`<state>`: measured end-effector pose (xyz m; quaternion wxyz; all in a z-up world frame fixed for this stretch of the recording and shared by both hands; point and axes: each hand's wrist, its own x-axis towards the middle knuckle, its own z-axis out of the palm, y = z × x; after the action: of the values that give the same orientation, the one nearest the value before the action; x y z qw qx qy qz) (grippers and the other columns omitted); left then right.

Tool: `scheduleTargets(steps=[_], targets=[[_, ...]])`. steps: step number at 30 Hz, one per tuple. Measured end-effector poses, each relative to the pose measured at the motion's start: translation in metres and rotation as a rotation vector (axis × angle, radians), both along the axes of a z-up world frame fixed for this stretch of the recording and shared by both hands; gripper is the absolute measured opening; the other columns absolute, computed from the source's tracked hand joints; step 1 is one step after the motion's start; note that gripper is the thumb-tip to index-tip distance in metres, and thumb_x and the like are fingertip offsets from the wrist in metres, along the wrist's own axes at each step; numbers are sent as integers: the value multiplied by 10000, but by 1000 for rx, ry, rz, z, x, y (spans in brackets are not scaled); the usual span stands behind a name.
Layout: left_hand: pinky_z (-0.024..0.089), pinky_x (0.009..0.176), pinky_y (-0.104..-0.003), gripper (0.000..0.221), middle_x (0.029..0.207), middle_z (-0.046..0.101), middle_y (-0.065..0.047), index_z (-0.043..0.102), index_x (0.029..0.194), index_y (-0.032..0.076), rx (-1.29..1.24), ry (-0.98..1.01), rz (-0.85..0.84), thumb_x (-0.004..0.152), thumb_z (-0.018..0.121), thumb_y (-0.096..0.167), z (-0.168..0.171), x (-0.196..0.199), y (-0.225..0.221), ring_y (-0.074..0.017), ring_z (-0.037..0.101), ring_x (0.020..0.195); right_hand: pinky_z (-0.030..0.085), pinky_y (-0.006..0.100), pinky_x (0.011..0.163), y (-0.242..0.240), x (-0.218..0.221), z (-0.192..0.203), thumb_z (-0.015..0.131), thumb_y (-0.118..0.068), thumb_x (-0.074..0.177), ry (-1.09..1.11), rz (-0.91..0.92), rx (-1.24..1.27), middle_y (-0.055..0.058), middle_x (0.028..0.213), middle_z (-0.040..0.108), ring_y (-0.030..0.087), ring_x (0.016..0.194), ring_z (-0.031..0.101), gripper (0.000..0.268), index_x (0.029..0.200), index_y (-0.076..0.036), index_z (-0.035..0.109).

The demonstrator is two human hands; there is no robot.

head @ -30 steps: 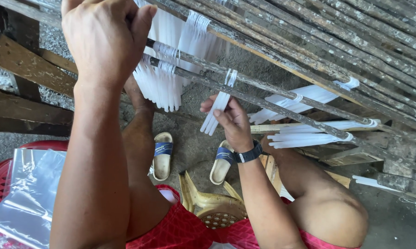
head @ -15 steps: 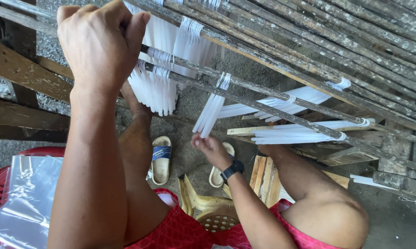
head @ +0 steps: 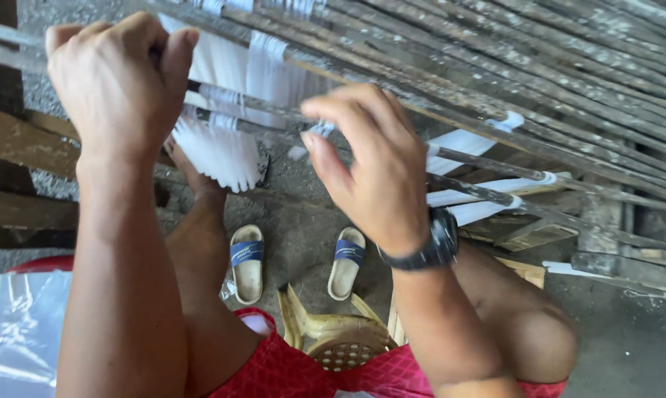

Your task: A person is seen arranging and sliding bundles of white candle wicks onto thin rods within a large wooden frame rack structure.

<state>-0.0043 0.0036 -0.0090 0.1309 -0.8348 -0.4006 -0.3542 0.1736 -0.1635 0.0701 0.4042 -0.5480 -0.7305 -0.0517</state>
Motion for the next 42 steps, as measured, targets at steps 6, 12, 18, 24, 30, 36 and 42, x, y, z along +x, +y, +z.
scheduleTargets(steps=[6,12,18,24,30,36,42], targets=[[364,727,-306,523,575,457,55,512,711,183,16,62,31,1111,741,430,-9,-4,4,-156,493,537,393,296,382,21,28,-20,609,-168,800,-168,-194,-287,-7,737,576,151,546,535,50,795,-135,573],[354,765,-303,512,614,499,61,537,745,184,16,72,21,1147,728,436,-12,-6,7,-161,499,547,379,195,375,-6,63,-17,600,-186,830,-340,-213,-350,4,740,557,83,490,451,88,892,-135,563],[370,774,-315,553,572,421,59,514,747,201,-24,95,43,1187,736,453,-18,-7,10,-173,476,541,431,304,411,-50,100,8,574,-194,853,-467,-292,-461,15,826,591,166,579,550,78,912,-148,597],[400,774,-320,598,561,398,52,470,719,185,-42,93,43,1182,759,429,-18,-7,10,-166,463,534,437,357,636,-86,137,15,573,-164,828,-421,-385,-563,43,919,613,240,770,584,105,922,-127,602],[320,566,-346,639,594,369,-15,438,708,76,-303,-11,-111,1274,661,274,-9,-2,7,-160,370,546,404,338,696,-102,161,16,562,-150,832,-346,-409,-624,61,894,601,246,806,571,125,943,-108,602],[249,482,-352,509,635,385,-110,441,758,-39,-432,-162,-246,1216,649,31,-9,1,6,-203,365,551,399,330,709,-106,168,20,510,-175,852,-270,-376,-661,64,904,606,237,817,569,169,969,-95,602],[210,497,-355,580,641,321,-82,358,732,-13,-517,-227,-215,1228,656,31,-15,2,10,-180,297,582,400,332,730,-108,172,20,508,-185,853,-263,-355,-657,72,914,606,240,825,572,183,978,-90,600]])
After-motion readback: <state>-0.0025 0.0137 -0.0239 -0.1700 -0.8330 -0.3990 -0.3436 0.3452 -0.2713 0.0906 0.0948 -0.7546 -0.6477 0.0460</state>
